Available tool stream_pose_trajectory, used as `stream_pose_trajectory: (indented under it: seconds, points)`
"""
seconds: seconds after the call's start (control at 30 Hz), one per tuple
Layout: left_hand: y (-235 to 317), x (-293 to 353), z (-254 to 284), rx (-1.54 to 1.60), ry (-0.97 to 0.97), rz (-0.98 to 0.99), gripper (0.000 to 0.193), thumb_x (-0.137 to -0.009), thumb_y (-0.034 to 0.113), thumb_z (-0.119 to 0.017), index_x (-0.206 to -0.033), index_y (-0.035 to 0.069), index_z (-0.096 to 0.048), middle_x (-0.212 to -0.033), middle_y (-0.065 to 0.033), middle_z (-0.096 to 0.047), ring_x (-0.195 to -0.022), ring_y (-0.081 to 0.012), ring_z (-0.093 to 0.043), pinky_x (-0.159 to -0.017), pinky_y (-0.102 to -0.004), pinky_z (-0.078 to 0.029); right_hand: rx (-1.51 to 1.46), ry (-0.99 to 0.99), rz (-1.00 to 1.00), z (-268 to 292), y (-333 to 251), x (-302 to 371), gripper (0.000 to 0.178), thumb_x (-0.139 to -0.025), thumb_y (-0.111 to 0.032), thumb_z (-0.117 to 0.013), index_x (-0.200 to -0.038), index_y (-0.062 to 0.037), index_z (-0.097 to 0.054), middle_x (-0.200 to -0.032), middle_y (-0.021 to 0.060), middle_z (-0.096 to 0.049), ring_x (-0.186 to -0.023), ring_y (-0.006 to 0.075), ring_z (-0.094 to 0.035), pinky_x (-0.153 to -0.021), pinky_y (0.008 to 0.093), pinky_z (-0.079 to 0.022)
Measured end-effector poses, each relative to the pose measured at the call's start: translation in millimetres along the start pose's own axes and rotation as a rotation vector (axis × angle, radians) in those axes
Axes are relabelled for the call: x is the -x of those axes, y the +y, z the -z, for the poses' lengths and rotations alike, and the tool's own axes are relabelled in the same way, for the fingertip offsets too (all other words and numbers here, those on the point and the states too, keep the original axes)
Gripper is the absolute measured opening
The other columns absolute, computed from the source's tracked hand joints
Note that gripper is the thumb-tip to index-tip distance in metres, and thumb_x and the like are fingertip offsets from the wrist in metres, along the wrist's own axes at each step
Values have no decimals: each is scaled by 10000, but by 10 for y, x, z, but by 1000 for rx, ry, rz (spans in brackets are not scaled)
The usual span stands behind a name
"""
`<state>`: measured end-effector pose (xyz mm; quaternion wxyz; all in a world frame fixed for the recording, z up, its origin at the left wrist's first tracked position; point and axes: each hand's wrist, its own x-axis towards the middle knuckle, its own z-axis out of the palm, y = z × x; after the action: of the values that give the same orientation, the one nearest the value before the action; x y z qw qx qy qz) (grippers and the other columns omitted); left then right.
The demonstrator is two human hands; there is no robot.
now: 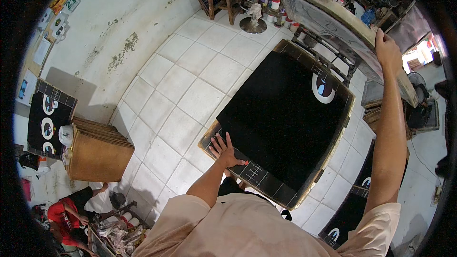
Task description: The person repeatedly inks a screen-printing frame with a squeegee and pulls the ink across the mesh to print a design onto black fabric laid on a table. The person lifts the frame, repositions the fabric, and repeats the inking and pulling cycle multiple times.
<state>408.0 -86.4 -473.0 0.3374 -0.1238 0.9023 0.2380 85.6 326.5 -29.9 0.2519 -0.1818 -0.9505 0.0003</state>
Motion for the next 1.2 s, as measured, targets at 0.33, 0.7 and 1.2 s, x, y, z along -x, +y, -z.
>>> stream_pose_trajectory:
  seconds: [0.33,0.7,1.2]
  points:
    - [37,19,33,-15,-12,17,1714,-570,653,-942,-1575,99,332,-1573,-390,363,-1412,-576,409,-1093,-760,184,15,-24,10,-12,14,-56,735,-977,-699,-326,-1382,-195,-676,-1342,214,-674,-1277,406,-622,-1068,494,-476]
    - [21,15,23,-3,-5,6,1741,-533,697,-939,-1585,80,304,-1566,-388,374,-1405,-580,414,-1095,-764,173,5,-20,-11,60,-47,-27,718,-972,-686,-331,-1379,-210,-680,-1337,209,-680,-1279,403,-623,-1064,494,-481]
    - [108,83,114,12,-42,49,1693,-581,646,-940,-1589,109,309,-1580,-357,382,-1413,-548,429,-1102,-750,184,-30,-11,22,23,7,-136,717,-967,-671,-325,-1355,-192,-689,-1321,233,-679,-1266,433,-622,-1063,520,-479]
